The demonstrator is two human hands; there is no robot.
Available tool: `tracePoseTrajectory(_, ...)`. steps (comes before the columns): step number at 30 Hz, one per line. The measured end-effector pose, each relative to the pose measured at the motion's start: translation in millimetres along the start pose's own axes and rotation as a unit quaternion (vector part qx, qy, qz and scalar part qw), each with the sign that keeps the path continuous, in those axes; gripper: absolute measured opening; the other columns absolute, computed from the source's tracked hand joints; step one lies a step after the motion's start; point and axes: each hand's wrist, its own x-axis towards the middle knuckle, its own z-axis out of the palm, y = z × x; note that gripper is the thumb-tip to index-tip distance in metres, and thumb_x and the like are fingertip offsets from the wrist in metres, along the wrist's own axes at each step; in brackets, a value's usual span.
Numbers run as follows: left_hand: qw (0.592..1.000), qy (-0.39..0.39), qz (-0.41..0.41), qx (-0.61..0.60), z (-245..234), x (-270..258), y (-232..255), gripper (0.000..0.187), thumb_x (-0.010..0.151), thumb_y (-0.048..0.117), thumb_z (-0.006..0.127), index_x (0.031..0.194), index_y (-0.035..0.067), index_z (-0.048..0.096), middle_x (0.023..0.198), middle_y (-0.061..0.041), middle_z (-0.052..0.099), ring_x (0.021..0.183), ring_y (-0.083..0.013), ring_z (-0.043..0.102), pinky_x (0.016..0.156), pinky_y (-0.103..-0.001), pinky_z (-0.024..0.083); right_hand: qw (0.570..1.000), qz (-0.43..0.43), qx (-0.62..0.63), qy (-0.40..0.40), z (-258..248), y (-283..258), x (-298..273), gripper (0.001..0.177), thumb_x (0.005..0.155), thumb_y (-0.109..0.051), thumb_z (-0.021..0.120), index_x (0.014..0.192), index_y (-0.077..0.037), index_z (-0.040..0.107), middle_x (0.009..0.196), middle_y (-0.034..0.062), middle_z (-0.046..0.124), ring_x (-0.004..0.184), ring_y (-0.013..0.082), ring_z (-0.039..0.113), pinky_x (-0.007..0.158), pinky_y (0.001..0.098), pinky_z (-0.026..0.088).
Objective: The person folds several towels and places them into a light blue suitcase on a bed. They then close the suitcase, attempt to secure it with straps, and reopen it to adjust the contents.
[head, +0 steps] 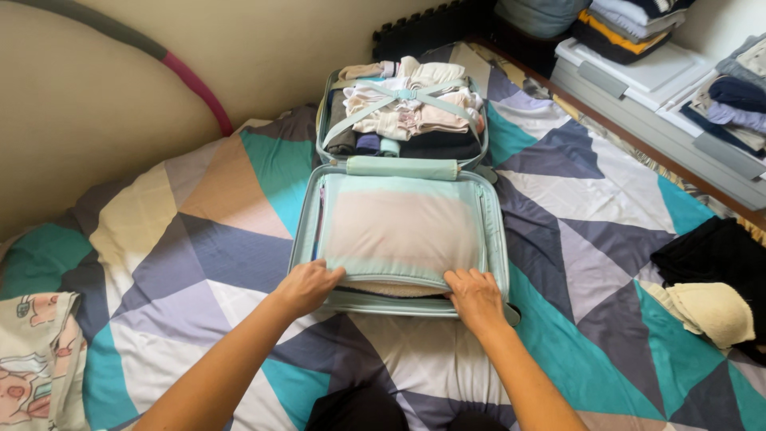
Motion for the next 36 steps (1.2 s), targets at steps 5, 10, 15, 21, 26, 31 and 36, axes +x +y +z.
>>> tracePoseTrajectory(5,0.995,-0.079,-0.058,-0.019,-43.3,9.4,14.3,0.033,0.076,0.027,0.072,0.107,0.016,0.065,0.084,-0.012,0.067,0.085,-0.0335,0.070,0.078,-0.049,0.057,0.972,0.082,0.014,-0.219,-34.5,4.7,40.3,0.041,0.090,-0.056,0.069,0.096,-0.016,0.071,0.099,0.0077,0.072,0.101,0.0281,0.066,0.091,0.0432,0.045)
tracePoseTrajectory(10,0.993,-0.057,-0.083,-0.060,-99.7,82.5,44.0,0.107,0.056,0.065,0.088,0.143,0.017,0.047,0.145,-0.013,0.045,0.138,-0.0353,0.042,0.111,-0.081,0.017,0.991,0.096,0.071,-0.057,-28.4,-1.5,111.3,0.042,0.092,-0.056,0.060,0.118,-0.025,0.068,0.134,-0.0013,0.067,0.136,0.0239,0.054,0.113,0.0533,0.041)
tracePoseTrajectory(15,1.000,-0.009,0.005,-0.019,-75.4,94.9,82.5,0.137,0.050,0.055,0.095,0.161,0.020,0.022,0.168,-0.012,0.013,0.152,-0.0456,0.008,0.102,-0.087,0.012,0.996,0.072,0.046,0.020,21.7,-30.4,84.2,0.068,0.089,-0.045,0.059,0.153,-0.040,0.038,0.166,0.0031,0.021,0.152,0.0411,0.008,0.103,0.0852,0.005)
tracePoseTrajectory(21,0.993,0.116,-0.004,-0.001,-22.5,109.8,72.9,0.118,0.059,0.047,0.091,0.157,0.023,0.030,0.168,-0.007,0.019,0.154,-0.0428,0.010,0.106,-0.087,0.013,0.993,0.086,-0.002,0.078,57.2,-23.6,82.9,0.071,0.091,-0.046,0.057,0.157,-0.042,0.032,0.169,-0.0006,0.018,0.155,0.0376,0.007,0.107,0.0845,0.004)
tracePoseTrajectory(26,0.995,0.082,0.024,-0.049,-20.3,97.1,76.3,0.110,0.067,0.043,0.087,0.158,0.024,0.028,0.167,-0.005,0.019,0.153,-0.0368,0.009,0.109,-0.083,0.010,0.994,0.056,0.032,0.086,52.2,-20.5,72.8,0.074,0.089,-0.050,0.058,0.157,-0.037,0.032,0.169,-0.0001,0.016,0.155,0.0346,0.008,0.110,0.0806,0.003)
tracePoseTrajectory(31,0.998,0.062,0.015,-0.017,-13.2,94.2,74.9,0.106,0.070,0.047,0.084,0.157,0.025,0.029,0.163,-0.005,0.026,0.153,-0.0337,0.016,0.114,-0.077,0.009,0.994,0.042,0.102,0.023,65.9,-0.4,66.6,0.078,0.091,-0.054,0.059,0.160,-0.033,0.029,0.171,0.0002,0.012,0.158,0.0334,0.004,0.113,0.0775,0.001)
tracePoseTrajectory(36,0.996,0.082,-0.009,-0.022,-10.2,98.5,79.4,0.106,0.066,0.051,0.083,0.157,0.033,0.030,0.160,-0.003,0.031,0.151,-0.0307,0.021,0.117,-0.073,0.009,0.941,0.277,0.148,0.127,87.5,-14.1,44.6,0.088,0.088,-0.050,0.066,0.161,-0.021,0.025,0.171,0.0174,0.006,0.157,0.0438,-0.002,0.114,0.0741,0.005)
